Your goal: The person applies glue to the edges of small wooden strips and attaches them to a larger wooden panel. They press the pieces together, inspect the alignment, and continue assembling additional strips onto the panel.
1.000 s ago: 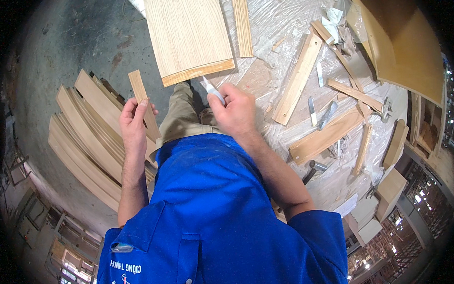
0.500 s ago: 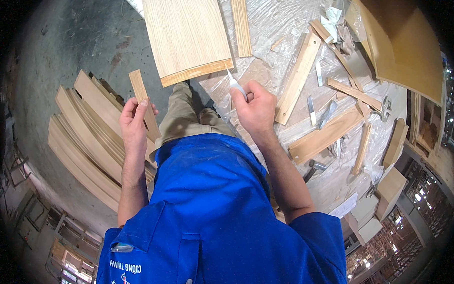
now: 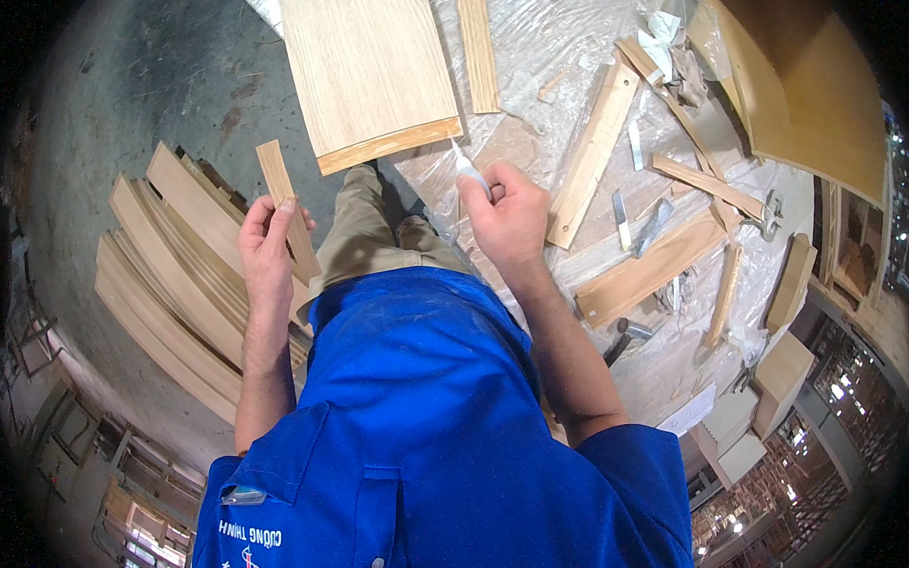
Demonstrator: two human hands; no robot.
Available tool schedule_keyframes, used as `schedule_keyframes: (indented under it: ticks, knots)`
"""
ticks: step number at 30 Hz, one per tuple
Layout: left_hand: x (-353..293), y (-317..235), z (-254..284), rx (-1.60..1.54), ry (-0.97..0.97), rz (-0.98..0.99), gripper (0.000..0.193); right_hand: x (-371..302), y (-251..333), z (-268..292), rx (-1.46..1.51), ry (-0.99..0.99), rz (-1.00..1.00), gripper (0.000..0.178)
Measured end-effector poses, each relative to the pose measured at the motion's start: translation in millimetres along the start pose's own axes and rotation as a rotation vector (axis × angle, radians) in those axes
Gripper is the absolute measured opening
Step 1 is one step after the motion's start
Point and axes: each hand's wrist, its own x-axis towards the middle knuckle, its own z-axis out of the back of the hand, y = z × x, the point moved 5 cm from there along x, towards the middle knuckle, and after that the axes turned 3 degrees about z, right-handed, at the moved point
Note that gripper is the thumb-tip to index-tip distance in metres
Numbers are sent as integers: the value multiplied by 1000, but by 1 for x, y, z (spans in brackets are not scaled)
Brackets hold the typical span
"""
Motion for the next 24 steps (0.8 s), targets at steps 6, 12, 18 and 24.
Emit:
schedule_keyframes:
  ticks: [6, 12, 18, 24]
  knots:
    - [2, 3, 0, 8, 7, 3, 19, 1, -4, 14, -30, -5, -29, 25]
    - [1, -3, -4, 15, -2, 17, 17, -7, -8, 14, 4, 18, -44, 24]
    - [0, -4, -5, 15, -3, 16, 16, -10, -4, 15, 31, -6, -21, 22]
    - [2, -2, -4, 33, 19, 5, 18, -8, -10, 14, -9, 21, -48, 23]
